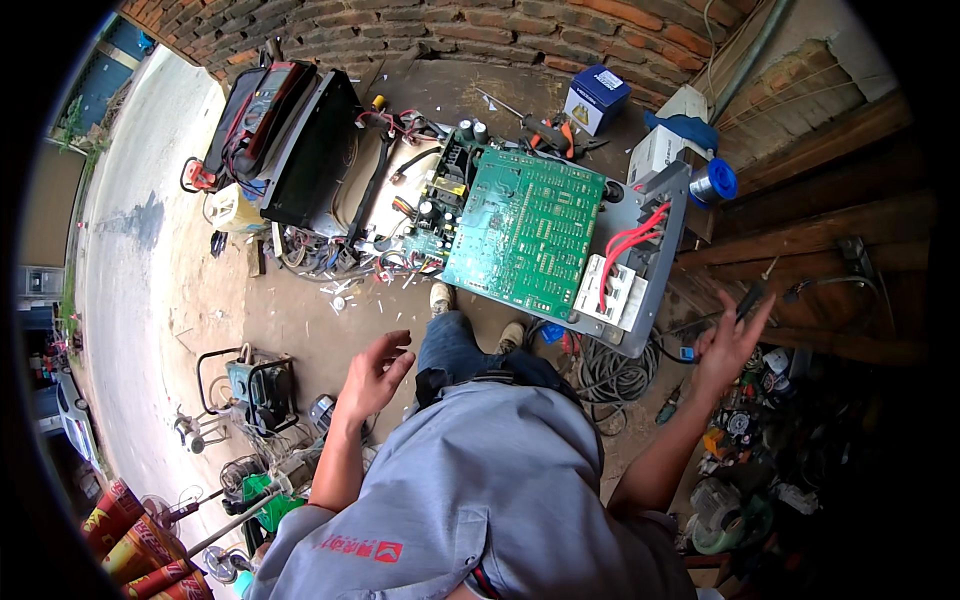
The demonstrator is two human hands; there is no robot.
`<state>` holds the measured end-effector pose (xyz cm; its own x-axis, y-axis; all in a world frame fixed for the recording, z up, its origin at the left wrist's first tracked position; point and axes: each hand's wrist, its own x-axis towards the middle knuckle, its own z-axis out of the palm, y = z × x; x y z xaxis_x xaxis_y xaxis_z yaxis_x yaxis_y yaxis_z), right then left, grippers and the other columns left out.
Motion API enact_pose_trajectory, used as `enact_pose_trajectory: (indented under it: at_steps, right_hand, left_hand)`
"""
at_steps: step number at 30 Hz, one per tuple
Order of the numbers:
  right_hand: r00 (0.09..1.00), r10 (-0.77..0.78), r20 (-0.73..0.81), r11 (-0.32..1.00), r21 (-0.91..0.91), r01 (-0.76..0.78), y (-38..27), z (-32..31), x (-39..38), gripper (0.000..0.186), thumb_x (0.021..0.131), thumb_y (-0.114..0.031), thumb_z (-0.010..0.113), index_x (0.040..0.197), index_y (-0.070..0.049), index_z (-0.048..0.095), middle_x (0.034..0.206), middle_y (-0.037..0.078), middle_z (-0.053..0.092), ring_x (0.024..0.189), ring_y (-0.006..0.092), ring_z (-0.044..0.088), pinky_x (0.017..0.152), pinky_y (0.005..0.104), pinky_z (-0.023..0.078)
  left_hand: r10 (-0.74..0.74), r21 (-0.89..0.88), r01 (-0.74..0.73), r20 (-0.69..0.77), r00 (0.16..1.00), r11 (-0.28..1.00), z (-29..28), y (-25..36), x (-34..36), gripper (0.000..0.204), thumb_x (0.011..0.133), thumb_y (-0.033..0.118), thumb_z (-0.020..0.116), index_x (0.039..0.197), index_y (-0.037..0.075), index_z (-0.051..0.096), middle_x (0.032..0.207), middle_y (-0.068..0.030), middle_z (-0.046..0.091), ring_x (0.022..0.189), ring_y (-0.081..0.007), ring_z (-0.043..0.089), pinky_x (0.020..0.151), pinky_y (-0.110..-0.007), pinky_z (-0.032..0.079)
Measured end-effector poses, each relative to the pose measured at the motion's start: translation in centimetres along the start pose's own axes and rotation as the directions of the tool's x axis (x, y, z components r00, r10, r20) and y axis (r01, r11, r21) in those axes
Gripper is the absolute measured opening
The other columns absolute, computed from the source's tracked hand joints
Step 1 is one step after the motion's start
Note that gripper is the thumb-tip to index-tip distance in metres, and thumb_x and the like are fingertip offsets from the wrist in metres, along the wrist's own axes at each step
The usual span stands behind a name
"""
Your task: The person uses a multimeter to test various points on a green circuit board. They hold the board with one hand and probe specific components with the multimeter leads. The person flips the board over to inspect the other side and continues testing different areas.
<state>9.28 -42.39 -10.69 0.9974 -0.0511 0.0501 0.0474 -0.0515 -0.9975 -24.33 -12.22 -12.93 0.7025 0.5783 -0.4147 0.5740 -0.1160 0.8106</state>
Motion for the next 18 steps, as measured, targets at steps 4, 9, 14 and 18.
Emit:
enact_pose_trajectory:
  at_steps: [4,9,14,18]
  right_hand:
    - [0.998,-0.062,0.023,0.99,0.129,0.059,-2.9,-2.8,-0.9,0.035,0.103,-0.002,0.044,0.136,0.007,0.053,0.114,0.015,0.065,0.048,0.0046,0.04,0.041,0.023,0.036]
    - [0.991,-0.133,-0.026,0.971,0.196,0.136,-5.5,-1.0,-3.4,0.029,0.102,-0.001,0.045,0.126,0.009,0.057,0.105,0.015,0.064,0.049,0.0079,0.043,0.044,0.0238,0.038]
    - [0.985,-0.166,0.052,0.967,0.205,0.152,-4.2,0.8,-5.4,0.028,0.099,0.001,0.047,0.122,0.009,0.06,0.098,0.018,0.064,0.048,0.008,0.044,0.045,0.023,0.04]
    - [0.989,-0.094,0.11,0.956,0.288,0.059,-3.3,1.9,-6.2,0.027,0.099,0.002,0.045,0.119,0.008,0.062,0.09,0.016,0.064,0.051,0.007,0.046,0.047,0.0219,0.042]
  left_hand:
    - [0.16,-0.217,-0.166,-0.046,0.986,0.962,-0.4,7.9,0.8,0.039,0.093,0.016,0.068,0.127,-0.003,0.058,0.114,-0.0185,0.068,0.102,-0.0286,0.069,0.088,-0.034,0.054]
    - [0.542,0.384,-0.47,-0.098,0.835,0.795,1.3,18.1,4.3,0.086,0.079,0.034,0.083,0.143,-0.004,0.04,0.143,-0.0259,0.045,0.133,-0.0373,0.047,0.108,-0.045,0.041]
    - [0.511,0.586,-0.397,-0.035,0.859,0.707,4.1,21.2,6.2,0.108,0.076,0.054,0.08,0.148,-0.007,0.028,0.148,-0.0405,0.03,0.136,-0.052,0.038,0.111,-0.053,0.035]
    - [0.482,0.675,-0.329,-0.045,0.875,0.66,5.4,22.2,7.1,0.11,0.078,0.06,0.076,0.147,-0.01,0.026,0.147,-0.0434,0.03,0.136,-0.0545,0.038,0.11,-0.054,0.036]
